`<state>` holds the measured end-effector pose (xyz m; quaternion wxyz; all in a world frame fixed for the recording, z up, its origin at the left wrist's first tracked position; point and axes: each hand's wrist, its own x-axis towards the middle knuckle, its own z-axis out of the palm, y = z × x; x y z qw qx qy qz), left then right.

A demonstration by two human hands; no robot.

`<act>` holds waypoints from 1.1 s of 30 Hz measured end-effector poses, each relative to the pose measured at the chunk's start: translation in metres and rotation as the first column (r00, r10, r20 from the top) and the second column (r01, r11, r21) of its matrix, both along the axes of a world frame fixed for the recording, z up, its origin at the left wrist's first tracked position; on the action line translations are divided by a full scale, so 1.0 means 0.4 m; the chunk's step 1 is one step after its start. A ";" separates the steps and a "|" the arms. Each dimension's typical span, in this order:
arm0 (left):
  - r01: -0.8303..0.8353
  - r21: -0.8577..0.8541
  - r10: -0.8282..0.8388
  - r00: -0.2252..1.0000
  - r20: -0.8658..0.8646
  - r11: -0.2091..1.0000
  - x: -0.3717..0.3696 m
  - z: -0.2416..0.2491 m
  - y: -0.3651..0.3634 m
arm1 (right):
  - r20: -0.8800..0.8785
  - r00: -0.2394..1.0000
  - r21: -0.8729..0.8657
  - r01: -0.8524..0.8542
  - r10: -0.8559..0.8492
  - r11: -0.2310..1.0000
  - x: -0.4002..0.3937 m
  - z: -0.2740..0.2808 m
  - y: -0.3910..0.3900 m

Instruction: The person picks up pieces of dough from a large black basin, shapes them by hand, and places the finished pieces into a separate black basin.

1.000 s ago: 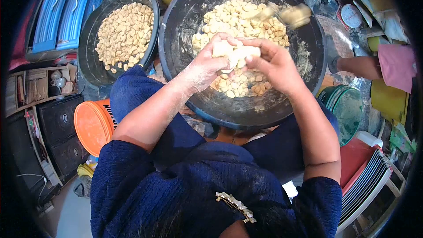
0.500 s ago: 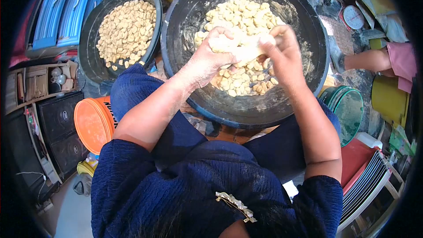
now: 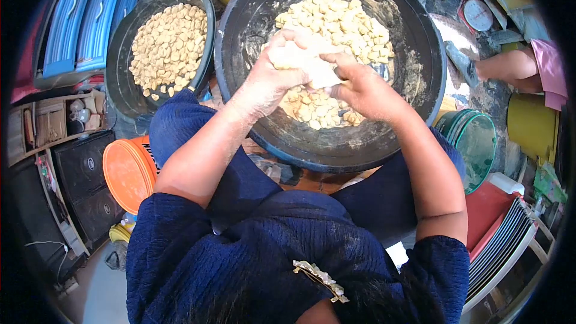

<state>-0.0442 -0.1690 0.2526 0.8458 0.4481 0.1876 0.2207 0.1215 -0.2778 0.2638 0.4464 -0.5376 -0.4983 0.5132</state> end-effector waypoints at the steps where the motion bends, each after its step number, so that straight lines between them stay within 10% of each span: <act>1: -0.003 0.014 0.004 1.000 -0.010 1.000 -0.004 0.010 0.011 | 0.347 0.930 -0.200 -0.052 0.121 0.978 0.011 0.028 0.009; 4: -0.047 0.041 0.048 0.999 -0.011 0.998 -0.004 0.024 0.019 | 0.664 0.641 -0.490 -0.017 0.385 0.872 0.050 0.052 0.010; 6: -0.042 0.010 0.042 0.998 0.042 0.999 -0.006 0.029 0.026 | 0.912 0.371 -0.161 -0.072 0.176 0.984 0.062 0.020 -0.013; 7: -0.041 0.010 0.041 0.998 0.043 0.999 -0.001 0.028 0.021 | 0.677 0.736 0.004 -0.025 0.016 1.000 0.055 0.011 -0.003; 8: -0.034 -0.037 0.036 0.998 0.058 0.999 0.007 0.026 0.009 | 0.677 0.736 0.002 -0.026 0.018 1.000 0.040 0.005 -0.001; 10: -0.030 -0.084 0.036 0.997 0.073 0.996 0.010 0.012 -0.002 | -0.048 0.995 0.152 0.096 -0.090 0.984 -0.009 0.039 0.010; 13: 0.053 -0.168 -0.045 0.998 0.053 0.984 0.015 0.017 -0.009 | 0.447 0.875 0.100 0.158 -0.186 0.982 0.003 0.050 0.017; 17: 0.093 -0.179 -0.083 0.994 0.064 0.979 0.015 0.036 -0.001 | 0.429 0.787 0.207 0.393 -0.444 0.896 0.070 0.040 0.025; 20: 0.165 -0.149 -0.159 0.986 0.051 0.975 0.016 0.044 0.001 | 0.681 0.616 0.488 0.022 -0.396 0.873 0.077 0.035 0.018; 24: 0.235 -0.060 -0.234 0.972 0.037 0.970 0.016 0.014 -0.024 | 0.237 0.971 0.147 -0.011 -0.025 0.989 0.023 0.038 0.013; 26: 0.269 -0.161 -0.272 0.962 0.004 0.950 0.021 0.027 -0.015 | 0.298 0.953 0.131 0.011 -0.050 0.991 0.035 0.060 0.013; 28: 0.334 -0.167 -0.335 0.942 0.023 0.928 0.018 0.025 0.008 | 0.133 0.879 0.129 0.442 -0.457 0.888 0.064 0.058 0.024; 33: 0.307 -0.173 -0.320 0.946 -0.054 0.936 0.022 0.018 -0.016 | 0.494 0.786 0.571 0.030 -0.372 0.821 0.030 0.064 0.025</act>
